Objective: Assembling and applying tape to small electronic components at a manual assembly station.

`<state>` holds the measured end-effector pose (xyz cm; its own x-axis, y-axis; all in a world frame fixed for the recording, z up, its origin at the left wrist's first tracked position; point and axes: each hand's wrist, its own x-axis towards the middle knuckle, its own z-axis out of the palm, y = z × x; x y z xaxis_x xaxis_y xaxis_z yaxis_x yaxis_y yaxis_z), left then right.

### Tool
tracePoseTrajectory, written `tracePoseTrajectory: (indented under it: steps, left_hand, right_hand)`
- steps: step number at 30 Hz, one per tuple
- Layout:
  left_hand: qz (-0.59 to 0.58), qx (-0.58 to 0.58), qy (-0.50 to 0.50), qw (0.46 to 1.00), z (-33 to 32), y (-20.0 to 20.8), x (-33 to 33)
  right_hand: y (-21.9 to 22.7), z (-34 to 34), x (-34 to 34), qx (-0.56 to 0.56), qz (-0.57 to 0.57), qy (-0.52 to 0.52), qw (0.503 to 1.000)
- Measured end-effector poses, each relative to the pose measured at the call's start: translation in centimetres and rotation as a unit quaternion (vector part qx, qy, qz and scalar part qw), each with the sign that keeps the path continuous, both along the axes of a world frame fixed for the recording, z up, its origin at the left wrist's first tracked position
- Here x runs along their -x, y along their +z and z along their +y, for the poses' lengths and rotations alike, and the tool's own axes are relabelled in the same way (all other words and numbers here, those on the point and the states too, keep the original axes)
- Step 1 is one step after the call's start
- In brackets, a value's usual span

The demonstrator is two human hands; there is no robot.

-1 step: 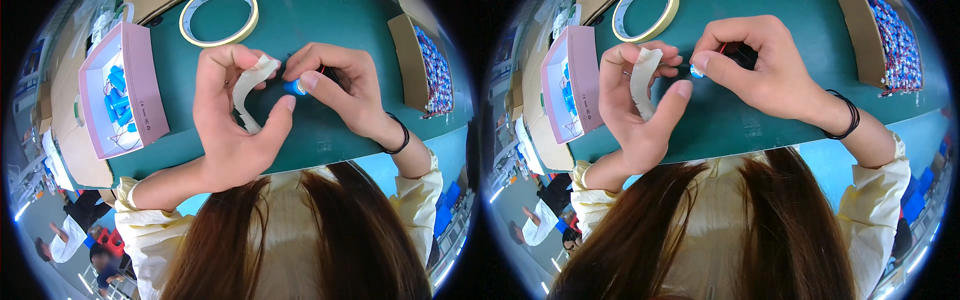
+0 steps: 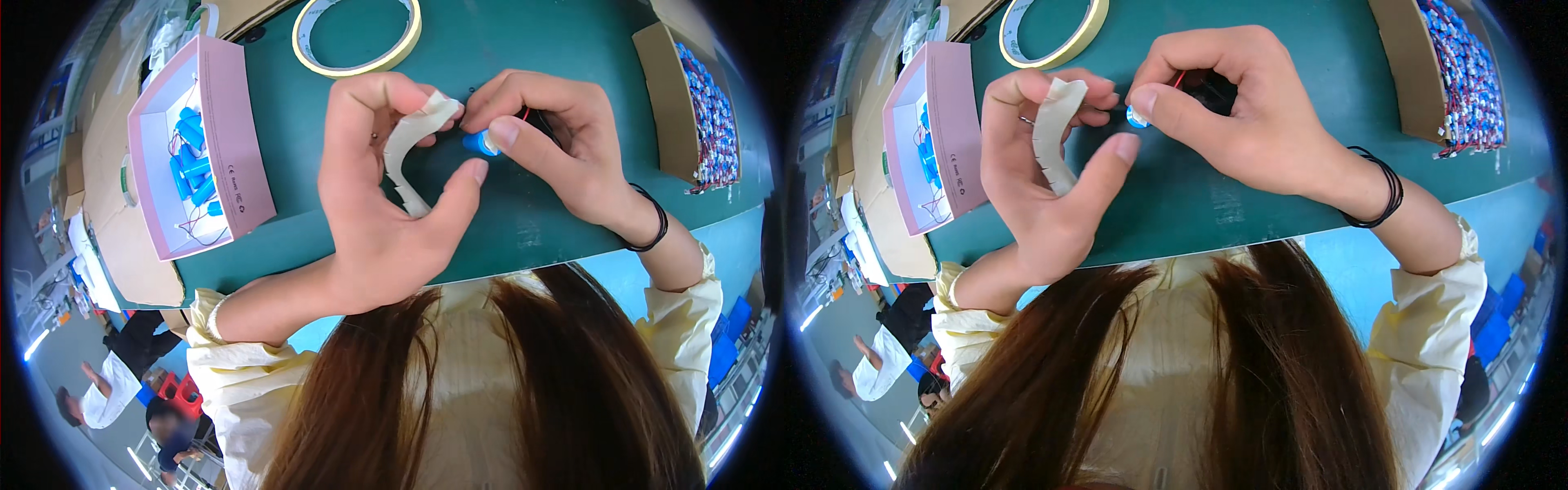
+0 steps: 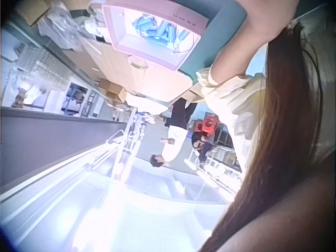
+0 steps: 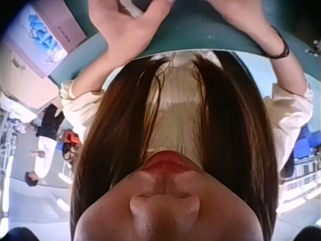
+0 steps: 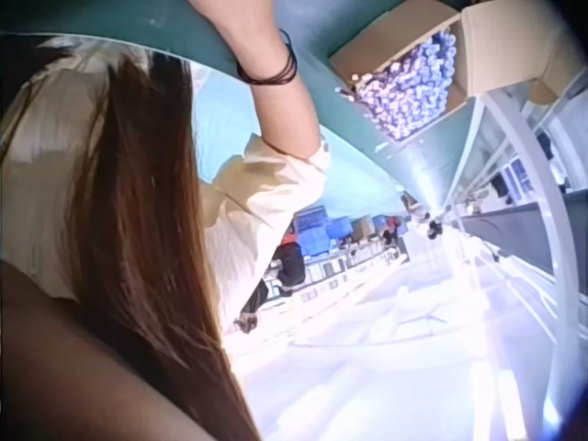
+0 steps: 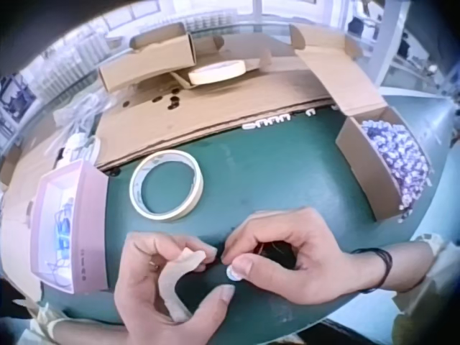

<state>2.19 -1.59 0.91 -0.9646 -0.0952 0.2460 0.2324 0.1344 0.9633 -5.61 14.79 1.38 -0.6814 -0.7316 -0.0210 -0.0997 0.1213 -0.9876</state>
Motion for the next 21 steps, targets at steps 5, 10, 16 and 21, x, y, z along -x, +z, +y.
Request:
tracePoseTrajectory:
  steps: [5, 10, 16, 21]
  left_hand:
    - [0.015, 0.049, -0.017, 0.999, 0.0, -0.3, 0.1]
    - [0.019, 0.059, -0.012, 0.998, 0.1, -0.9, 0.3]
    - [0.03, 0.075, -0.004, 0.997, 0.3, -0.8, 0.3]
    - [0.046, 0.041, 0.026, 0.998, 0.7, -1.2, 0.4]
  right_hand:
    - [-0.1, -0.1, 0.0, 0.018, 0.024, 0.013, 0.999]
    - [-0.6, 0.1, 0.0, 0.024, 0.017, 0.006, 1.0]
    - [-0.2, -0.1, -0.1, 0.011, 0.018, 0.001, 1.0]
    - [-1.3, -0.8, -0.4, 0.061, 0.084, -0.066, 0.992]
